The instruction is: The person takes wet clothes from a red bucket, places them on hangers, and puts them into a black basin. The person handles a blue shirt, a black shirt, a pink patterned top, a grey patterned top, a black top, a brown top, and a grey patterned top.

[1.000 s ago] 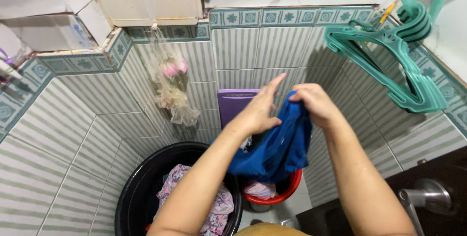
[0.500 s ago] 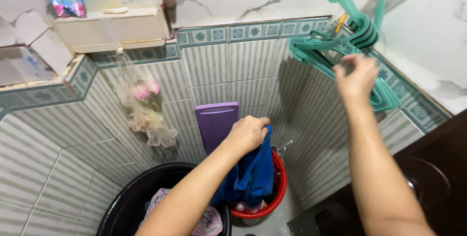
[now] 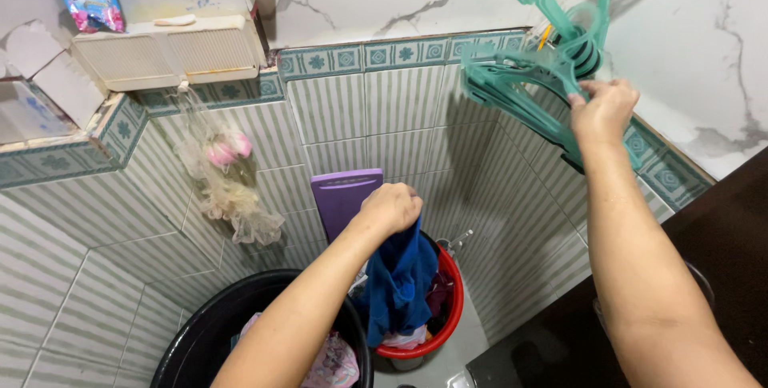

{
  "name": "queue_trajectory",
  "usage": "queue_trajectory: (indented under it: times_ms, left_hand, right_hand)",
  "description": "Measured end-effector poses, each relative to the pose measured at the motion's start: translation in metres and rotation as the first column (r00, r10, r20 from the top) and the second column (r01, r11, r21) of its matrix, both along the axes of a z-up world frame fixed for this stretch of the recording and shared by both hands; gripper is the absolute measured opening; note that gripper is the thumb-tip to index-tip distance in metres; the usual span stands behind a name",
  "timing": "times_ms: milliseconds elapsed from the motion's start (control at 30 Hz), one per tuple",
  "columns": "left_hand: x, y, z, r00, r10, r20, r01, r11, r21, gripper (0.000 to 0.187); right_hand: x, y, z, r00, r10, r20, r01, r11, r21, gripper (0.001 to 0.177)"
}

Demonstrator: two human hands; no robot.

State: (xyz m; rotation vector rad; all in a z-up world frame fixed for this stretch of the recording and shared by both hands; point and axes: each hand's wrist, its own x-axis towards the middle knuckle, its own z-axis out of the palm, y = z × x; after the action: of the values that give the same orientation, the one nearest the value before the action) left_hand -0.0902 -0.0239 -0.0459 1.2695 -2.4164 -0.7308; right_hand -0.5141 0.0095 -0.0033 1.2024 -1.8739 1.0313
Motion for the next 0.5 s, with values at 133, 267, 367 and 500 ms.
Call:
queue_trajectory:
  times_ms: [133, 267, 367, 500]
  left_hand:
    - [-0.017, -0.054, -0.053, 0.998, 0.039, -0.046, -0.028, 0.975, 0.222, 0.044]
    - [-0.014, -0.097, -0.088, 0.695, 0.535, -0.481, 0.261, 0.435, 0.862, 0.027]
    - [-0.005, -0.097, -0.073, 0.572, 0.592, -0.568, 0.364, 0.437, 0.823, 0.024]
    - [0.0, -0.073, -0.038, 0.574, 0.577, -0.58, 0.246, 0.554, 0.795, 0.026]
  right_hand:
    - [0.023, 0.017, 0.004, 0.97, 0.2, 0.136, -0.189, 0.978, -0.089, 0.019]
    - [0.086, 0.049, -0.037, 0.778, 0.457, 0.431, -0.407, 0.889, -0.21, 0.022]
    - [0.161, 0.07, -0.068, 0.35, 0.608, 0.713, -0.469, 0.772, -0.429, 0.022]
    - [0.226, 0.09, -0.056, -0.098, 0.807, 0.582, -0.42, 0.497, -0.759, 0.016]
